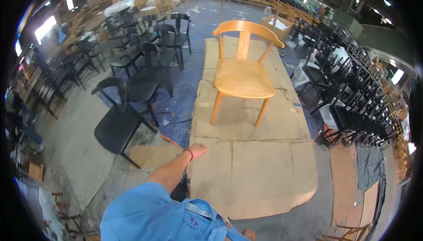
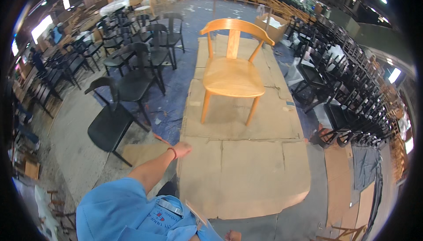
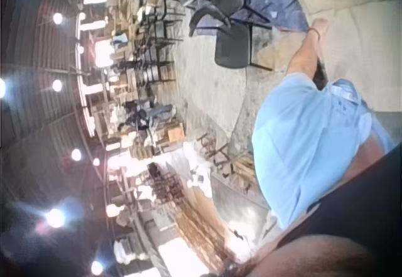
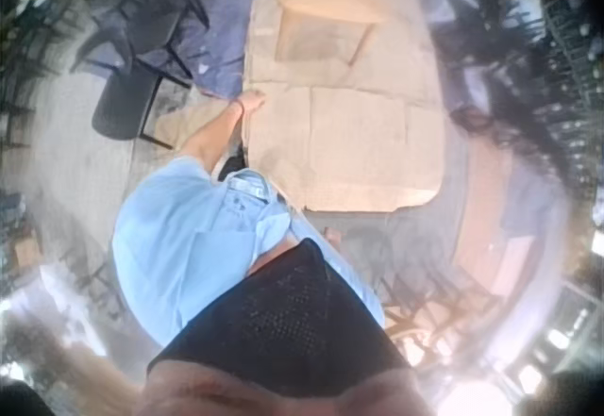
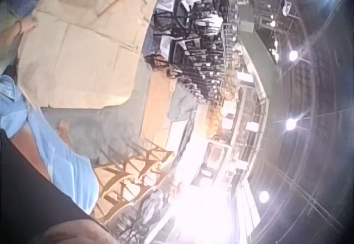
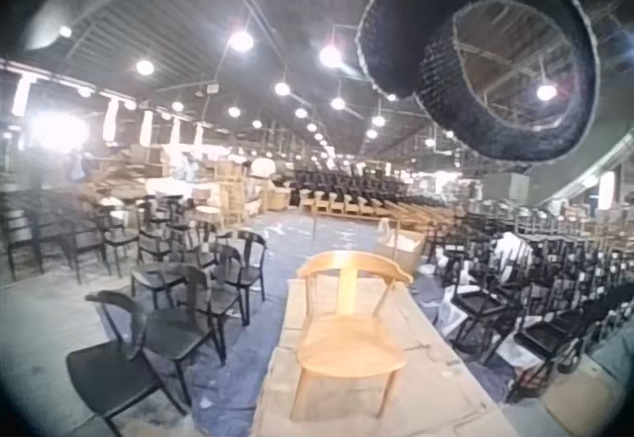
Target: The person uses a pallet jack to move a stack of wooden chairs, then repeatedly picks up individual chairs and places them in rows on the floor. The person also moves cardboard pieces with the pallet jack.
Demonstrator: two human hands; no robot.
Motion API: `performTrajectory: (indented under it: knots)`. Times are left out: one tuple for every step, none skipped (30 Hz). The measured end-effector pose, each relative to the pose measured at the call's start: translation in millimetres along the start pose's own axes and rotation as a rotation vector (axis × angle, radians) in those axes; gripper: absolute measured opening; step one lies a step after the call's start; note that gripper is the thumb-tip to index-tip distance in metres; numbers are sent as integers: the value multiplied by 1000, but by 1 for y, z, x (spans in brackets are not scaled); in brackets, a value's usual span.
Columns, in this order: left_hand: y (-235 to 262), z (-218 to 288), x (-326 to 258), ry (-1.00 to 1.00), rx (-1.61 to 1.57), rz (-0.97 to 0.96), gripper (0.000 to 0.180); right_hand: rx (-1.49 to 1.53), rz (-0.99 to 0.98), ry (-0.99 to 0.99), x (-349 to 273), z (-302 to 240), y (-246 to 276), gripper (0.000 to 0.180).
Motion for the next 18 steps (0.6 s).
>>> performTrajectory:
  knots:
    - [10,11,34,-94,-16,42,31,-33,18,42,2,-7,-10,47]
    - [20,24,68,-191,-28,84,33,-99,38,120,1,-16,-20,48]
    - [41,14,104,-157,-105,195,38,-235,53,234,4,-32,-29,50]
    - [57,24,142,-162,-145,294,43,-455,93,480,-2,-56,-32,49]
    - [63,37,175,-77,-194,370,49,-265,90,274,-17,-49,-36,45]
    - [67,46,207,-61,-352,385,53,-94,125,68,-38,-43,-41,41]
    - [100,9,226,65,-450,475,57,20,47,-97,-41,-52,-48,38]
    - [111,6,252,137,-485,442,58,186,46,-291,-59,-51,-58,35]
    - [85,53,283,116,-546,322,58,324,150,-421,-91,-51,-78,35]
    - [84,58,301,120,-598,377,58,341,165,-455,-95,-69,-89,35]
    - [106,24,312,186,-617,510,57,294,107,-460,-79,-95,-89,35]
    - [107,38,329,167,-656,565,57,343,121,-483,-85,-110,-101,35]
    - [106,36,343,169,-674,543,59,360,133,-501,-85,-124,-106,36]
    - [104,33,354,172,-691,523,61,376,140,-512,-84,-137,-110,36]
    - [102,28,364,177,-706,507,63,390,144,-520,-81,-148,-112,36]
    - [98,23,371,176,-813,421,62,402,150,-528,-79,-157,-114,36]
    - [93,18,378,172,-931,323,61,417,167,-538,-79,-164,-115,36]
    - [87,17,384,171,-1047,223,60,431,186,-544,-78,-170,-114,37]
Point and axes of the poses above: each hand's wrist, its own x-axis towards the middle knuckle, its own y-axis out of the back of the hand, z = x × y, the point moved 5 cm from there along x, towards the middle knuckle, and after that the axes turned 15 degrees about z, right-handed, at the moved point
